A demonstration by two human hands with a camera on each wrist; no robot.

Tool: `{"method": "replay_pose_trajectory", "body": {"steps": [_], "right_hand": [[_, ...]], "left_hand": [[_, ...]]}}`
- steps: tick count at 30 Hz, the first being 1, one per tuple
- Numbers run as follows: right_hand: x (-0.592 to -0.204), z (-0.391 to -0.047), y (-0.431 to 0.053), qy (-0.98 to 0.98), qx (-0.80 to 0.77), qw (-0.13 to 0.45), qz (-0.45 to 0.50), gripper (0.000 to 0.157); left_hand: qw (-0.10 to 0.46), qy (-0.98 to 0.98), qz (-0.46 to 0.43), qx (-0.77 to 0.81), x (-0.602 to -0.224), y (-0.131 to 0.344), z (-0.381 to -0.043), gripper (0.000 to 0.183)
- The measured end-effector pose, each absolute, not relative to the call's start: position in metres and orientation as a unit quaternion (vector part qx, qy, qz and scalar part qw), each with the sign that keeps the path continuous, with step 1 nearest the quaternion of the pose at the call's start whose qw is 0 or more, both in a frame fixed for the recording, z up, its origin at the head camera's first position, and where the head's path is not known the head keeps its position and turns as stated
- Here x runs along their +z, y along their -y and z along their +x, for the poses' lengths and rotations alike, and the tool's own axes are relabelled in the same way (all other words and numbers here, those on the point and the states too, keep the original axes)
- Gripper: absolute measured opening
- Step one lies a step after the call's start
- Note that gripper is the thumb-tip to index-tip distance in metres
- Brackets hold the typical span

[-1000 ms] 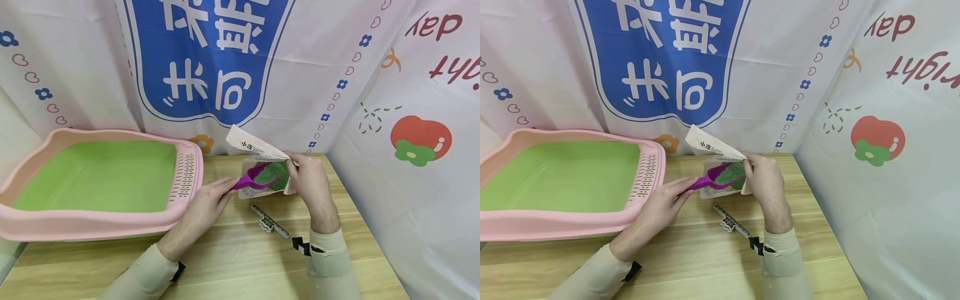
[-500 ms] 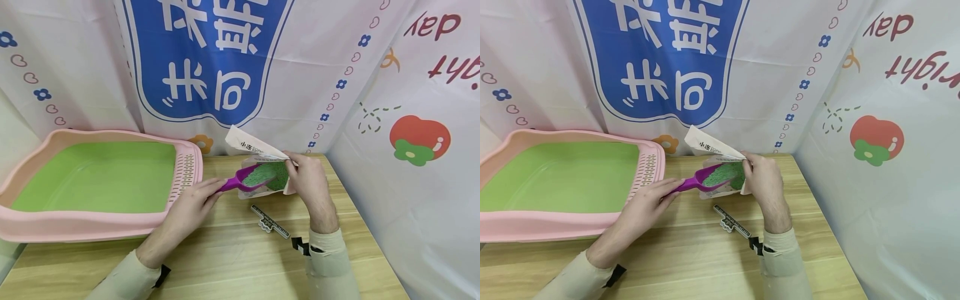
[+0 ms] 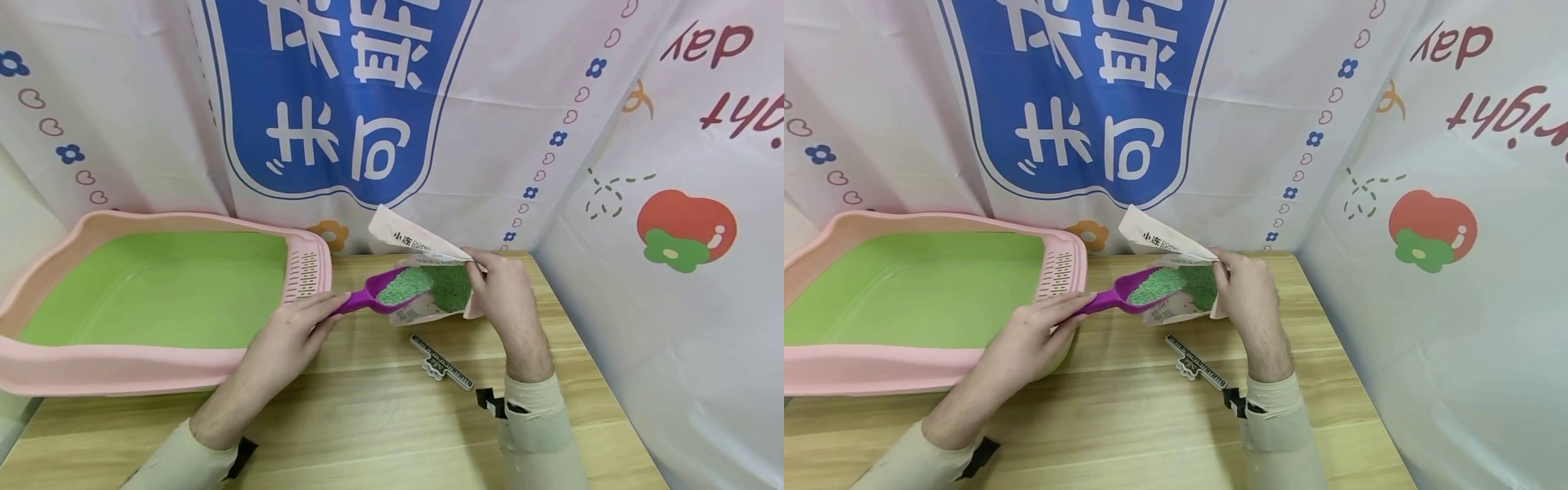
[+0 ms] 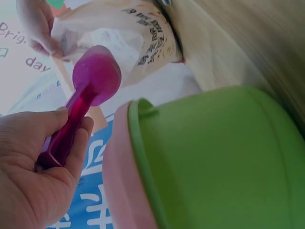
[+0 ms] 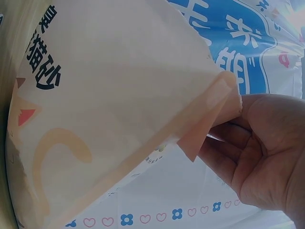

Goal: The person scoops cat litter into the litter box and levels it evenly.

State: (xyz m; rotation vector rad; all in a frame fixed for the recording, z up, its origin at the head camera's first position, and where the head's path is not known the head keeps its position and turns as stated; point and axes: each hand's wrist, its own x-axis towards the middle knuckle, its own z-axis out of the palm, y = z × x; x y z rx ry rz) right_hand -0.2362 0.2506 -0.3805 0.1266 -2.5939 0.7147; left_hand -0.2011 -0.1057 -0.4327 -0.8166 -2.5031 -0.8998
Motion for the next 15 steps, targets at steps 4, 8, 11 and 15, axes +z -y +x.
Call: {"method": "replay_pose_trajectory", "body": {"steps": [4, 8, 11, 15], "right_hand": [[-0.381, -0.236, -0.250, 0.940, 0.256, 0.220, 0.044, 0.029], [-0.381, -0.236, -0.249, 0.940, 0.260, 0.217, 0.040, 0.029], [-0.381, -0.236, -0.249, 0.937, 0.270, 0.218, 0.031, 0.030], [-0.381, -0.236, -0.247, 0.933, 0.283, 0.222, 0.014, 0.031]], "left_hand": [[0.206, 0.877, -0.297, -0.315, -0.430, 0.114, -0.200, 0.038], [0.233, 0.868, -0.311, -0.310, -0.427, 0.123, -0.198, 0.044], [0.238, 0.868, -0.311, -0.307, -0.424, 0.130, -0.197, 0.045], [0.233, 0.875, -0.300, -0.302, -0.419, 0.137, -0.195, 0.044]]}}
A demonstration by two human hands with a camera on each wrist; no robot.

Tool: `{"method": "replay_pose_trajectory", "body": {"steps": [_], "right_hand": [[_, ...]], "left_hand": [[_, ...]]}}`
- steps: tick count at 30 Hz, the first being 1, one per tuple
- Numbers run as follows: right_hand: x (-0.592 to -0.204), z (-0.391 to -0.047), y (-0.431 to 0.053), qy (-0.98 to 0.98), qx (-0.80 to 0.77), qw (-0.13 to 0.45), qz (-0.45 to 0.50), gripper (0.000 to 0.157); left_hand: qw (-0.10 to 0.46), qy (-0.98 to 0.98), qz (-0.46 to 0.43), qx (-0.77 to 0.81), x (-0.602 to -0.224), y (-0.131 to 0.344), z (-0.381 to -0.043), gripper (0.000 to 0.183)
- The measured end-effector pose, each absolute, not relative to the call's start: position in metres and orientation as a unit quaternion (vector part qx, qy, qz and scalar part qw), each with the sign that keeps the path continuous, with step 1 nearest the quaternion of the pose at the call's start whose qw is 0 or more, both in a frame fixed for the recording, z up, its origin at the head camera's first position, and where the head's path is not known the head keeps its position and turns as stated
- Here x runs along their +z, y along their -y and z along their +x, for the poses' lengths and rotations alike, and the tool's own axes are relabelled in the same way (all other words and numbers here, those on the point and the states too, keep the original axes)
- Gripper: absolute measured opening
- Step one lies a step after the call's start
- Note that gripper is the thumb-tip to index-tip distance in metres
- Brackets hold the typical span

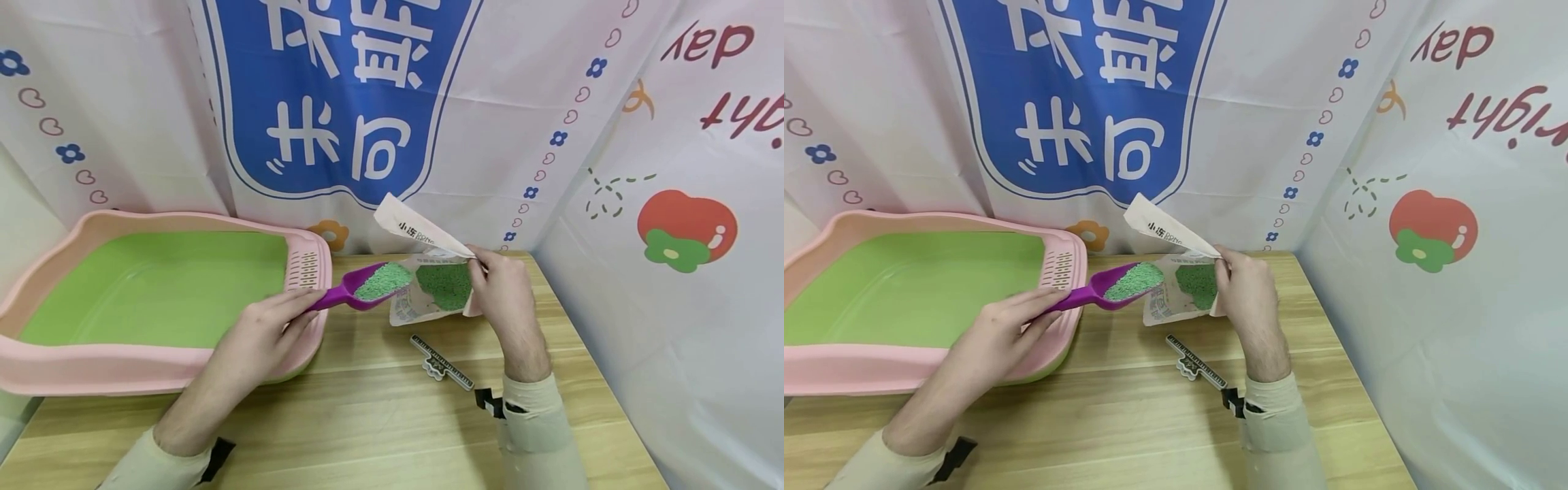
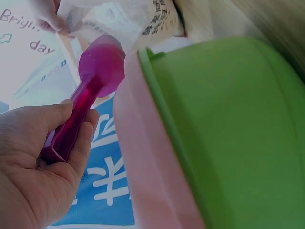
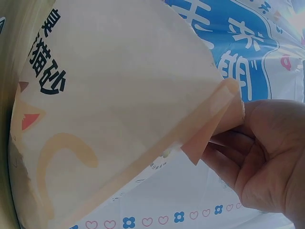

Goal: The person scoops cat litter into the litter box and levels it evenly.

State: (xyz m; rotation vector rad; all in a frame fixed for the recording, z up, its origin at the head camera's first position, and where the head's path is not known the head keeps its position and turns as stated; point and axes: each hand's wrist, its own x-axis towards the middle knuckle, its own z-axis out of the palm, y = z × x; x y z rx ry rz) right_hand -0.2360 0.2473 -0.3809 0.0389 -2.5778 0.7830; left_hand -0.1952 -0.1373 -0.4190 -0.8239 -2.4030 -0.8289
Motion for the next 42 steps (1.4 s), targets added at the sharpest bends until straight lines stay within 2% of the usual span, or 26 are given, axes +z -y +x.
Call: {"method": "replay_pose_trajectory", "body": {"steps": [15, 42], "right_hand": [[-0.382, -0.236, -0.244, 0.927, 0.282, 0.248, -0.004, 0.030], [-0.383, -0.238, -0.244, 0.927, 0.282, 0.247, 0.003, 0.030]], "left_hand": [[0.229, 0.888, -0.277, -0.288, -0.407, 0.161, -0.197, 0.045], [0.194, 0.935, -0.112, -0.277, -0.386, 0.212, -0.216, 0.040]]}}
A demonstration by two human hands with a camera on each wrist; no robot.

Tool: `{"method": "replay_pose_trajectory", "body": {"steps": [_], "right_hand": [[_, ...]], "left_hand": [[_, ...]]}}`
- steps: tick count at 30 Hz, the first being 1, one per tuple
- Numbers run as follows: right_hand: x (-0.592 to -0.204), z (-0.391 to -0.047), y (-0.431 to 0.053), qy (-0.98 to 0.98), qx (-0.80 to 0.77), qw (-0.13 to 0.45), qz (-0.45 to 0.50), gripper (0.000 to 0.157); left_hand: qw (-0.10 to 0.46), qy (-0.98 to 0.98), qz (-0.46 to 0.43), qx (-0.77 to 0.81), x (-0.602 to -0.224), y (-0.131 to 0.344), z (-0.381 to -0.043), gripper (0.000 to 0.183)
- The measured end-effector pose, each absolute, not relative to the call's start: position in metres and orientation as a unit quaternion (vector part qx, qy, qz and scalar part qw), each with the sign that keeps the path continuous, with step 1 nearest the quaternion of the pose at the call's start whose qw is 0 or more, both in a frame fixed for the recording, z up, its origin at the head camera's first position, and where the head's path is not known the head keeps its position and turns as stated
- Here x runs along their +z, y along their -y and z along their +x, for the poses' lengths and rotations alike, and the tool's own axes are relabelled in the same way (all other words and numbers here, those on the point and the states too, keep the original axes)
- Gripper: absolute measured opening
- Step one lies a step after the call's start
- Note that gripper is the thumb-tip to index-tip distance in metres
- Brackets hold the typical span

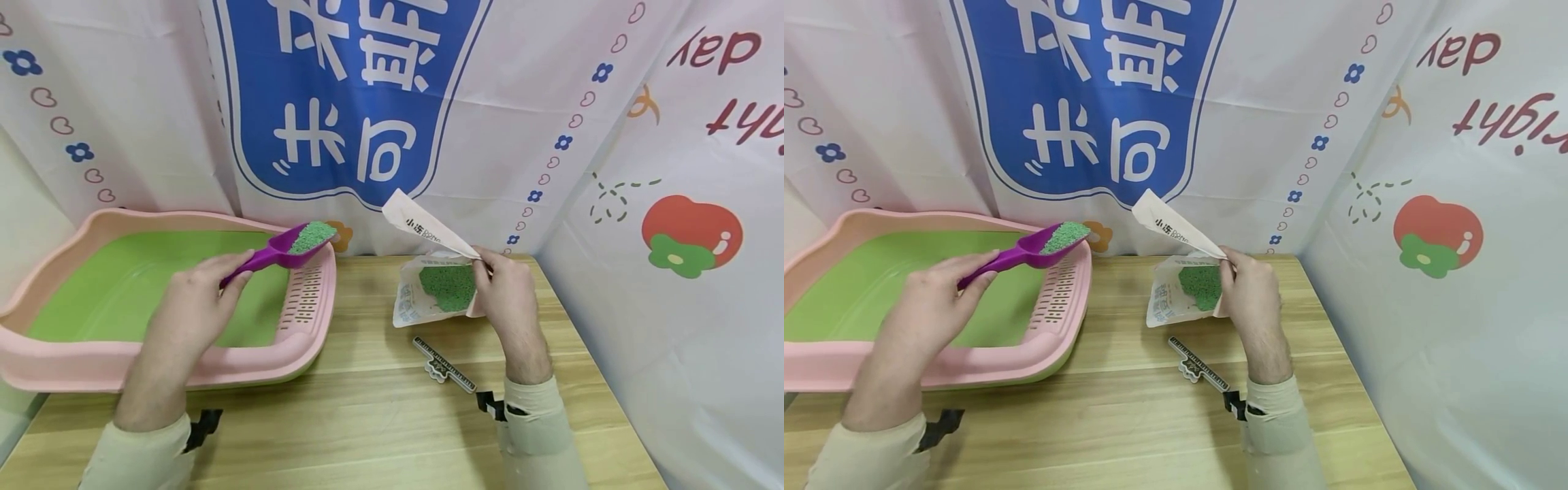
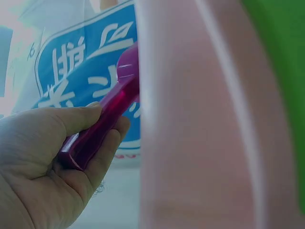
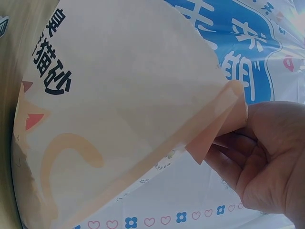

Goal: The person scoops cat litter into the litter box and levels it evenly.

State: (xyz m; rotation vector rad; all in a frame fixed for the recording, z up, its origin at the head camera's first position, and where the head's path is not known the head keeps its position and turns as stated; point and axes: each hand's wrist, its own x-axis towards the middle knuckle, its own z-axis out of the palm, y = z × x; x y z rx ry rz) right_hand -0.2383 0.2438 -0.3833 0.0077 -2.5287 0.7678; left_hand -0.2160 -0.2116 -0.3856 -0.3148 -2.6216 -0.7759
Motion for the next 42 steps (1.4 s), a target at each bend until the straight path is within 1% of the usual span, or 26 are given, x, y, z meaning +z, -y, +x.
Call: {"method": "replay_pose_trajectory", "body": {"steps": [7, 23, 33, 42], "right_hand": [[-0.383, -0.238, -0.244, 0.929, 0.280, 0.243, 0.002, 0.031], [-0.384, -0.240, -0.244, 0.928, 0.281, 0.245, 0.010, 0.030], [-0.386, -0.240, -0.244, 0.928, 0.283, 0.242, 0.011, 0.031], [-0.387, -0.240, -0.244, 0.928, 0.285, 0.239, 0.010, 0.031]], "left_hand": [[0.203, 0.938, -0.091, -0.268, -0.380, 0.224, -0.220, 0.039], [0.143, 0.956, -0.023, -0.253, -0.365, 0.259, -0.216, 0.045], [0.127, 0.962, -0.028, -0.239, -0.357, 0.267, -0.211, 0.043], [0.099, 0.970, -0.016, -0.222, -0.355, 0.271, -0.207, 0.045]]}}
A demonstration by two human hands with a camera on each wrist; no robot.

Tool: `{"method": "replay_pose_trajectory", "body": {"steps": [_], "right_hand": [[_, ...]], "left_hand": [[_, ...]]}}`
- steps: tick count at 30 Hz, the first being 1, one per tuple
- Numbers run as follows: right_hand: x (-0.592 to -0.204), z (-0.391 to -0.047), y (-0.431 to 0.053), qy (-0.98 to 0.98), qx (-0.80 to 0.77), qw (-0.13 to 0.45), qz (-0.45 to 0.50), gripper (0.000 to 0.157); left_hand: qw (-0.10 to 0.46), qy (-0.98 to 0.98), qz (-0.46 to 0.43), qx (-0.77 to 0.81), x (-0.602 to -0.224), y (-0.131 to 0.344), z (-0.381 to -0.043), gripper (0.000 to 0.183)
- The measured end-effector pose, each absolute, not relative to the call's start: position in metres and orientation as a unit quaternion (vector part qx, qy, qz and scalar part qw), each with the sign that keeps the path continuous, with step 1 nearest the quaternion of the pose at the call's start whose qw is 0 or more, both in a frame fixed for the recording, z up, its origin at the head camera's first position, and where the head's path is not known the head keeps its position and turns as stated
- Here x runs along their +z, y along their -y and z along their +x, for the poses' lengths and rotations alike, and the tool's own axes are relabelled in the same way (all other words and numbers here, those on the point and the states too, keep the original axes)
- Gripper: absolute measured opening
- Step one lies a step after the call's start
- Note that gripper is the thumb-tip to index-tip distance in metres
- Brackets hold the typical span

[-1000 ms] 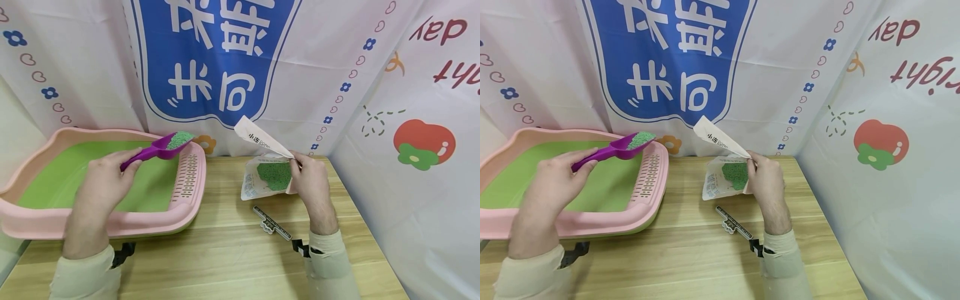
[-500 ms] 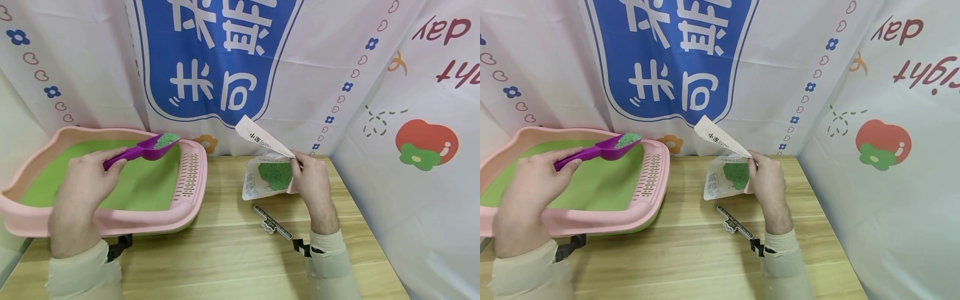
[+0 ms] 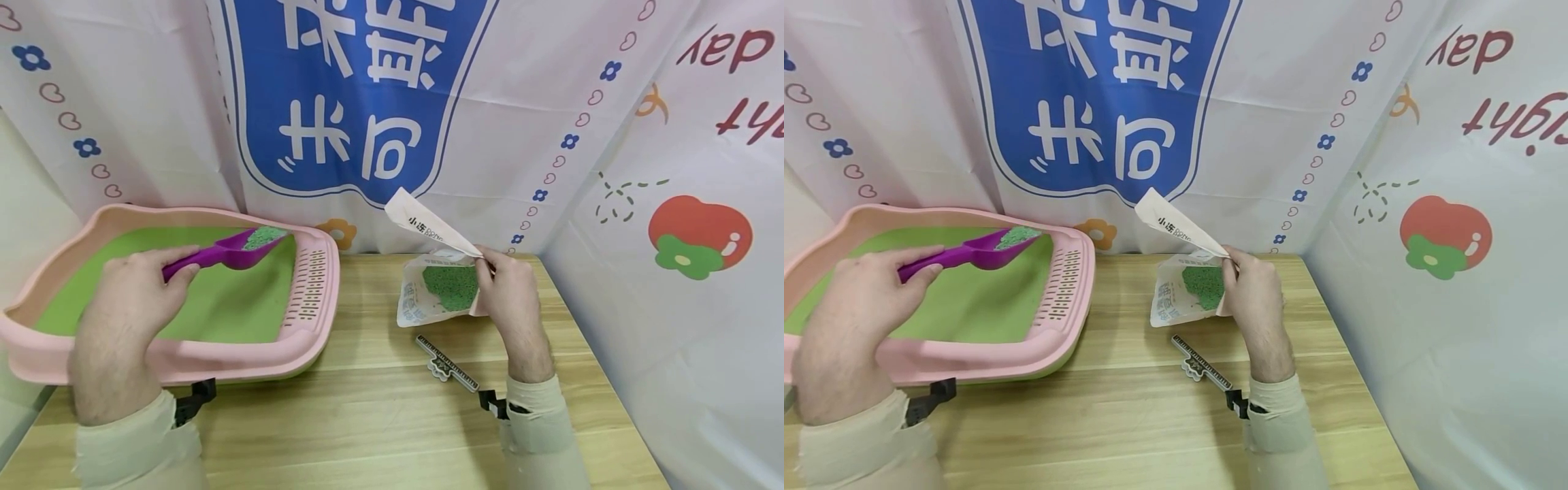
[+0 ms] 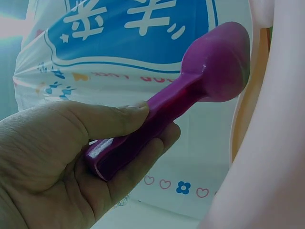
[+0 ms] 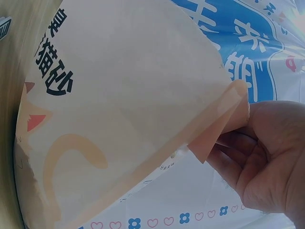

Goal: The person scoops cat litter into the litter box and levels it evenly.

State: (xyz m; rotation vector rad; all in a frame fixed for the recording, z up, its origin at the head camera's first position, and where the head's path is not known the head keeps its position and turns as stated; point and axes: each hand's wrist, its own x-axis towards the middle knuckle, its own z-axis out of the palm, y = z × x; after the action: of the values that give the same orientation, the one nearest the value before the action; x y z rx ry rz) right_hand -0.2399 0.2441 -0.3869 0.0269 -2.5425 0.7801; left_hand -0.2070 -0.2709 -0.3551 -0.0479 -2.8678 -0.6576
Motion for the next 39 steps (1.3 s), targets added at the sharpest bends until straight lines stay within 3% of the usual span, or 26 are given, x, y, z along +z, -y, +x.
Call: {"method": "replay_pose_trajectory", "body": {"steps": [27, 39], "right_hand": [[-0.386, -0.240, -0.246, 0.931, 0.286, 0.228, 0.010, 0.030], [-0.387, -0.241, -0.247, 0.932, 0.282, 0.226, 0.012, 0.031]], "left_hand": [[0.014, 0.978, -0.010, -0.208, -0.364, 0.283, -0.213, 0.045], [0.002, 0.979, -0.023, -0.201, -0.368, 0.288, -0.217, 0.042]]}}
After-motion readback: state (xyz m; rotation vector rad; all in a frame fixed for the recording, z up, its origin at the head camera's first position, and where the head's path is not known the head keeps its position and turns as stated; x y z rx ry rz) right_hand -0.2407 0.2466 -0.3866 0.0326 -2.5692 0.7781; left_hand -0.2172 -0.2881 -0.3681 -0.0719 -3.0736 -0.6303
